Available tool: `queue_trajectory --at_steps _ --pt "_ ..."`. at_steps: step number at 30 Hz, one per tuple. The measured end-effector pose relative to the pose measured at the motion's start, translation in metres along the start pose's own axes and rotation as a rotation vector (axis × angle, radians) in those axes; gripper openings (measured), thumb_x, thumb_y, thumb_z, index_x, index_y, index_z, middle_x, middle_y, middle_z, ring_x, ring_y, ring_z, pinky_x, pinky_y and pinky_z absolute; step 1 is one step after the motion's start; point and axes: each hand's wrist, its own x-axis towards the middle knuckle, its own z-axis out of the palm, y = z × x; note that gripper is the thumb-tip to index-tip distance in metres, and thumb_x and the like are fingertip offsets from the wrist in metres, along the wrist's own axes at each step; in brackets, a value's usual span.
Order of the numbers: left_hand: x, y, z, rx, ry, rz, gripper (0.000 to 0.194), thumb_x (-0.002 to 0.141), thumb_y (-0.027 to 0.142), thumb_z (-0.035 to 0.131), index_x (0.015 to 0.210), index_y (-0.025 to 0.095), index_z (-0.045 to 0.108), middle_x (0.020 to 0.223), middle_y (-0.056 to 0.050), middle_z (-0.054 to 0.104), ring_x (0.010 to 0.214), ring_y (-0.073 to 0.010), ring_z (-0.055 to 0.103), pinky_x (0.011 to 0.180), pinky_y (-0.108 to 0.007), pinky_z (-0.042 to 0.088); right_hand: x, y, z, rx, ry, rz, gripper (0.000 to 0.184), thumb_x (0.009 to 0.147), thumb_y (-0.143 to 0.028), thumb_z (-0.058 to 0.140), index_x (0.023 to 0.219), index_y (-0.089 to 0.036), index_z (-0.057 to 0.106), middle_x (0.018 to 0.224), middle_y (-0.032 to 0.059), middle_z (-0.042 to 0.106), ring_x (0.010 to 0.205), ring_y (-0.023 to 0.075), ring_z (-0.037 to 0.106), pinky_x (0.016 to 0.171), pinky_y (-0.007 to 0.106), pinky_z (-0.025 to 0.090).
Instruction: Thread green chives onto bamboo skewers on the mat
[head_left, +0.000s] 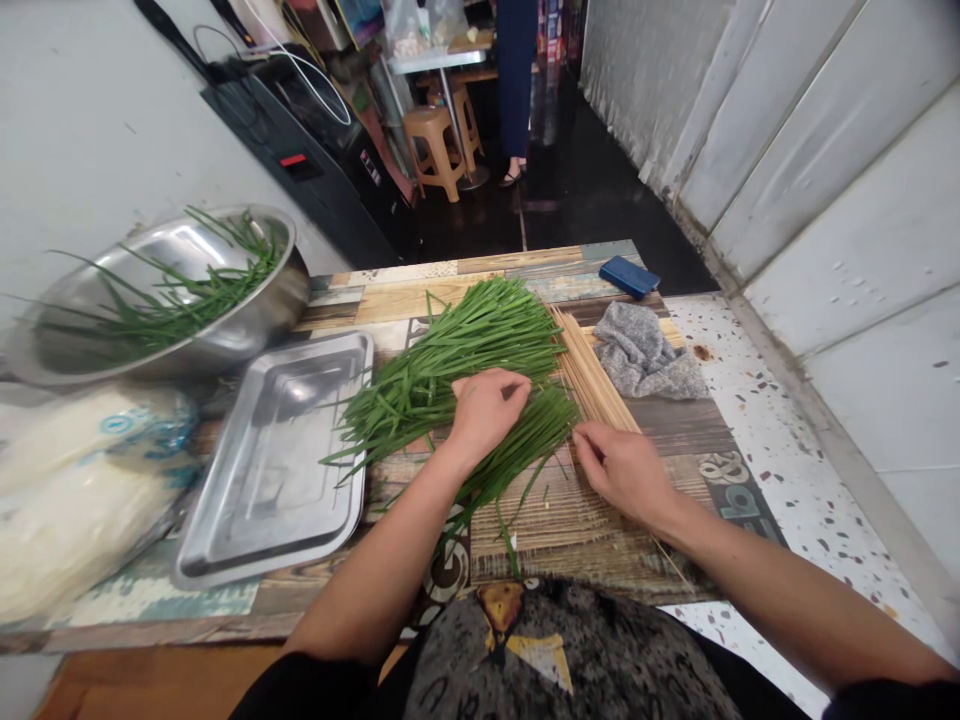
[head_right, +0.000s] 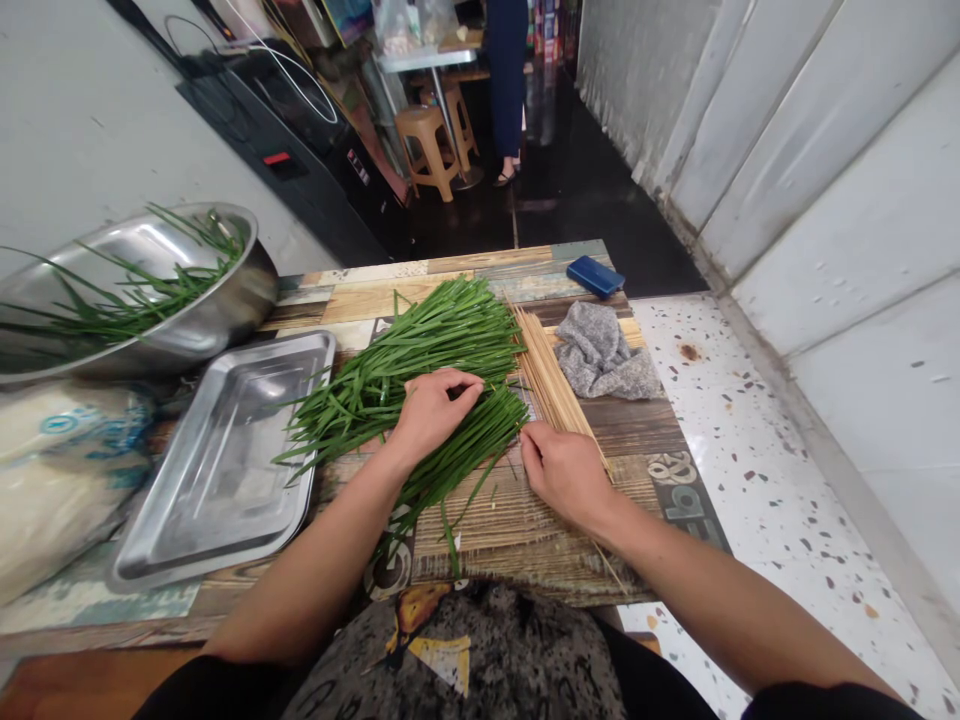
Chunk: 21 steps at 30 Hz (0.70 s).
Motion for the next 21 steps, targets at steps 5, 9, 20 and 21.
queue_trajectory --at_steps 5,9,20,21 --pt "0.0001 0.0003 0.0003 0.001 -0.007 -0.006 0.014 0.081 0.023 0.058 0.079 0.025 0.072 0.086 0.002 0.073 0.088 -0.0164 0.064 0.085 -0.032 0.043 -0.0002 0.0 -0.0002 0.002 -0.005 -0.005 0.035 0.093 -0.031 0.035 0.085 -0.017 0.065 0.067 0.0045 0.067 0.055 0.015 0.058 0.055 0.025 0.031" --pt "0.0005 -0.0001 0.001 0.017 -0.004 -0.005 0.017 0.083 0.024 0.055 0.077 0.025 0.072 0.088 0.002 0.073 0.089 -0.016 0.065 0.087 -0.032 0.042 -0.0005 0.0004 0.0001 0.001 0.005 -0.01 0.035 0.093 -0.03 0.035 0.085 -0.017 0.066 0.066 0.0042 0.067 0.054 0.0147 0.057 0.055 0.025 0.031" --pt "-0.0007 0.0016 0.001 0.02 0.018 0.014 0.016 0.082 0.022 0.057 0.075 0.025 0.071 0.084 0.003 0.073 0.085 -0.0149 0.064 0.086 -0.032 0.042 -0.0001 -0.0004 -0.0007 0.01 -0.011 -0.005 0.034 0.093 -0.03 0.035 0.084 -0.017 0.065 0.067 0.0039 0.066 0.055 0.0153 0.059 0.056 0.026 0.031" --pt "-0.0004 0.0016 0.0009 0.012 0.02 0.018 0.016 0.082 0.022 0.057 0.076 0.025 0.072 0.085 0.003 0.073 0.086 -0.0148 0.064 0.086 -0.032 0.042 -0.0002 -0.0005 -0.0009 0.012 -0.011 -0.006 0.034 0.093 -0.03 0.035 0.084 -0.017 0.066 0.067 0.0039 0.067 0.055 0.0155 0.059 0.056 0.026 0.031"
